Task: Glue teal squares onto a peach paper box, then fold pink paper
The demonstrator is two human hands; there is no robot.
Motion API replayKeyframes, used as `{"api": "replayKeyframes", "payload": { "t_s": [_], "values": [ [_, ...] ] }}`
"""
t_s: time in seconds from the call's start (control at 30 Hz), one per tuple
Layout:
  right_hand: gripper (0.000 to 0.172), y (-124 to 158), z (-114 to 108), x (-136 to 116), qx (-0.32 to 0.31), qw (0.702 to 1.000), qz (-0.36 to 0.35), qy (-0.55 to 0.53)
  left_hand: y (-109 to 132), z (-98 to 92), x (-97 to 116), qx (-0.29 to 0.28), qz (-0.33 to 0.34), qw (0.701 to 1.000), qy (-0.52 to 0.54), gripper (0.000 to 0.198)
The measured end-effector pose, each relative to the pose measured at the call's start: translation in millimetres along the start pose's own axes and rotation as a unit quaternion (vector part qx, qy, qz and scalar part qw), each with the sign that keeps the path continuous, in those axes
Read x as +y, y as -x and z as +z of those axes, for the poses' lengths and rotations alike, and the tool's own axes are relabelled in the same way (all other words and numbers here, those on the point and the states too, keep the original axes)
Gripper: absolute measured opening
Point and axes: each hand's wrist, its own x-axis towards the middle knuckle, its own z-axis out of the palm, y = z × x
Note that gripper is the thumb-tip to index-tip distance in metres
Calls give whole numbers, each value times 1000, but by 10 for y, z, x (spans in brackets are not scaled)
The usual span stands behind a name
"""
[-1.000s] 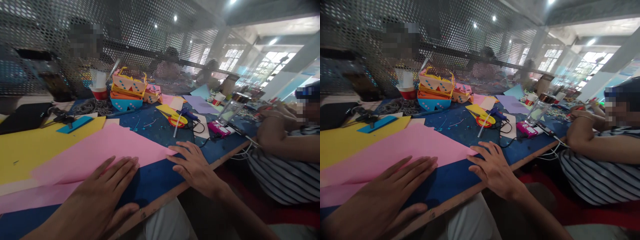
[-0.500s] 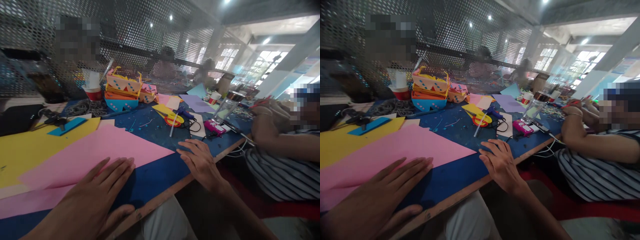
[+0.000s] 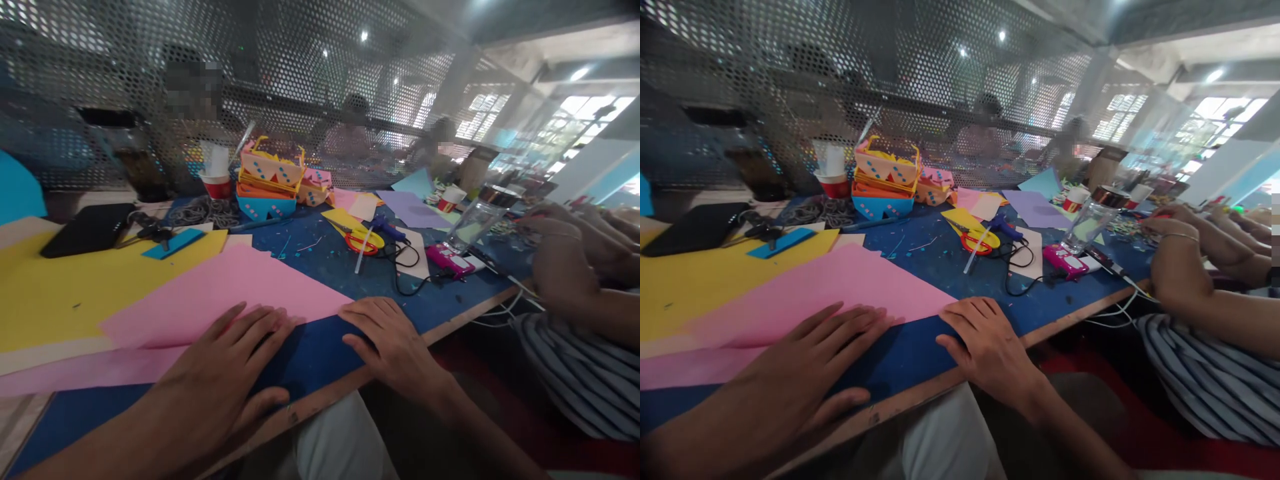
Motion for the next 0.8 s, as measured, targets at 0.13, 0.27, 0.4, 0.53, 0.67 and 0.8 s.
{"api": "replayKeyframes", "payload": {
  "t_s": [0.13,0.27,0.4,0.53,0.67,0.8],
  "values": [
    [28,-5,-11,-13,-10,1000,14,1,-30,44,20,-17,-18,1000,14,70],
    [27,-4,-7,-7,-19,1000,17,-1,-50,42,37,-30,-27,999,22,69],
    [27,12,19,31,-12,1000,7,1,-27,15,36,-44,-36,998,26,71],
    [28,26,54,82,-3,1000,-9,6,37,-12,3,-53,-59,997,15,67],
    [29,33,68,111,-3,1000,-20,10,90,-50,-36,-65,-60,996,2,66],
    [30,34,59,117,-1,1000,-23,13,138,-82,-69,-78,-65,995,2,64]
  ]
}}
